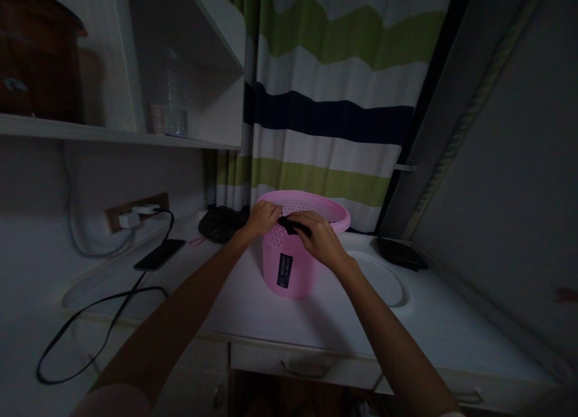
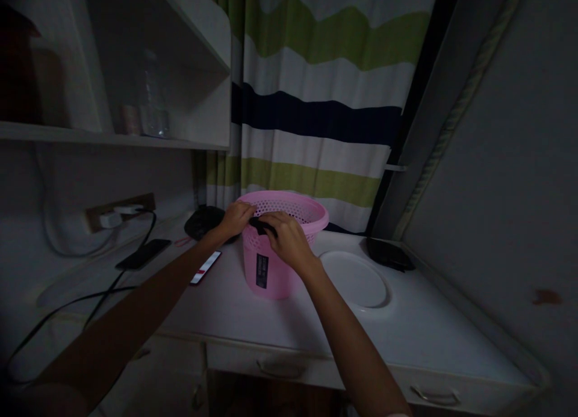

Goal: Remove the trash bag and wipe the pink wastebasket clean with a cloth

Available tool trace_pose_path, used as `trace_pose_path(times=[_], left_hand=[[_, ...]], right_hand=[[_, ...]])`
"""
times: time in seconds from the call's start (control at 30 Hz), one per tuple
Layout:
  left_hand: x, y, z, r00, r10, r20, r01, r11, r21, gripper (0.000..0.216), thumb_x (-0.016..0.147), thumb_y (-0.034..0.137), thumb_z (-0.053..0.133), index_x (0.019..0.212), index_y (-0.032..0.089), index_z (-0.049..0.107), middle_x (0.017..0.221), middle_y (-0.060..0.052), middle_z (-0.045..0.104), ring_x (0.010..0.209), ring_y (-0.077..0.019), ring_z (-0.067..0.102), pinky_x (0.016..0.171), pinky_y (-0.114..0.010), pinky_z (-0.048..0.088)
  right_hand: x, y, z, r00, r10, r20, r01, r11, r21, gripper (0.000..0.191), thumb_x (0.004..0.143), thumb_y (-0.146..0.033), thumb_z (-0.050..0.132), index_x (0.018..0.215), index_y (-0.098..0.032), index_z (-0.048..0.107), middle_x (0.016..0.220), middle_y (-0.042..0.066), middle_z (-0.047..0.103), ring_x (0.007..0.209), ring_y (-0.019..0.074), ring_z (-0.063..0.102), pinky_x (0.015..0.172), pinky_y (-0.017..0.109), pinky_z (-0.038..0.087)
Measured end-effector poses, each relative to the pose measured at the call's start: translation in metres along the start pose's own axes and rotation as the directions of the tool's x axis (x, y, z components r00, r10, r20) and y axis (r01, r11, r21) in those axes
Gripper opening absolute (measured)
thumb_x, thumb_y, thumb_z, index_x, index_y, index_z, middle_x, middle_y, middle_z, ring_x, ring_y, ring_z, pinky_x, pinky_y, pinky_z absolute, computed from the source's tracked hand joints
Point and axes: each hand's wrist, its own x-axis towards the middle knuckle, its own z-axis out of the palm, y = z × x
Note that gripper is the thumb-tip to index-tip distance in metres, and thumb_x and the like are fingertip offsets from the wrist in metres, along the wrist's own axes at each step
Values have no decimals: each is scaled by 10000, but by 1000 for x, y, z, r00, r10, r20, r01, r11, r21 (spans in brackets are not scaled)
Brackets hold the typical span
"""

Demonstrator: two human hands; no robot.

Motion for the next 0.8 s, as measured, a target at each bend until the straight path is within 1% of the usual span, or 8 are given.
trace_pose_path(times=[0.17, 0.3, 0.4, 0.5, 0.67, 0.8], left_hand=[[0, 2, 1, 999, -18, -33, 17, 999, -34, 409, 846, 244, 310, 625, 114, 629, 631, -91, 636, 629, -168, 549, 657, -300, 362], [0, 3, 1, 996, -68, -49, 65, 996, -58, 422, 844, 255, 312, 590, 108, 615, 611, -100, 631, 615, -163, 549, 658, -295, 368], [0, 5, 0, 993, -99, -58, 94, 992, -83, 425, 839, 256, 309, 572, 113, 608, 600, -96, 627, 601, -156, 545, 655, -293, 371], [0, 5, -1, 995, -84, -56, 79, 993, -87, 416, 835, 247, 306, 583, 115, 609, 611, -98, 631, 621, -163, 552, 654, -296, 372], [-2, 2, 1, 995, -89, -52, 84, 992, -92, 406, 834, 238, 300, 600, 124, 612, 639, -103, 639, 650, -175, 559, 681, -307, 378], [-2, 1, 3, 994, -102, -43, 97, 990, -98, 413, 842, 246, 289, 640, 118, 626, 690, -120, 651, 701, -193, 568, 712, -322, 378]], right_hand=[[-13, 17, -14, 1000, -24, 3, 24, 999, -21, 269, 798, -125, 440, 1041, -162, 549, 995, 86, 612, 953, 182, 538, 875, 356, 407], [-17, 23, -17, 999, -41, -18, 40, 999, -13, 389, 771, -83, 402, 1147, -168, 452, 1101, 99, 550, 1026, 187, 494, 901, 375, 388], [-14, 19, -12, 999, -49, 3, 49, 999, -18, 364, 751, -63, 389, 1070, -192, 507, 1039, 76, 569, 985, 185, 506, 882, 368, 394], [-5, 12, -2, 999, -47, 15, 48, 997, -55, 296, 756, -83, 403, 989, -177, 560, 999, 76, 579, 946, 182, 514, 865, 342, 397], [10, 3, 12, 998, -21, 56, 30, 985, -167, 257, 771, -141, 430, 975, -157, 585, 953, 94, 582, 895, 192, 517, 821, 331, 404], [13, 0, 14, 996, -24, 83, 40, 981, -192, 227, 825, -248, 441, 989, -165, 575, 935, 95, 577, 879, 190, 519, 796, 325, 407]])
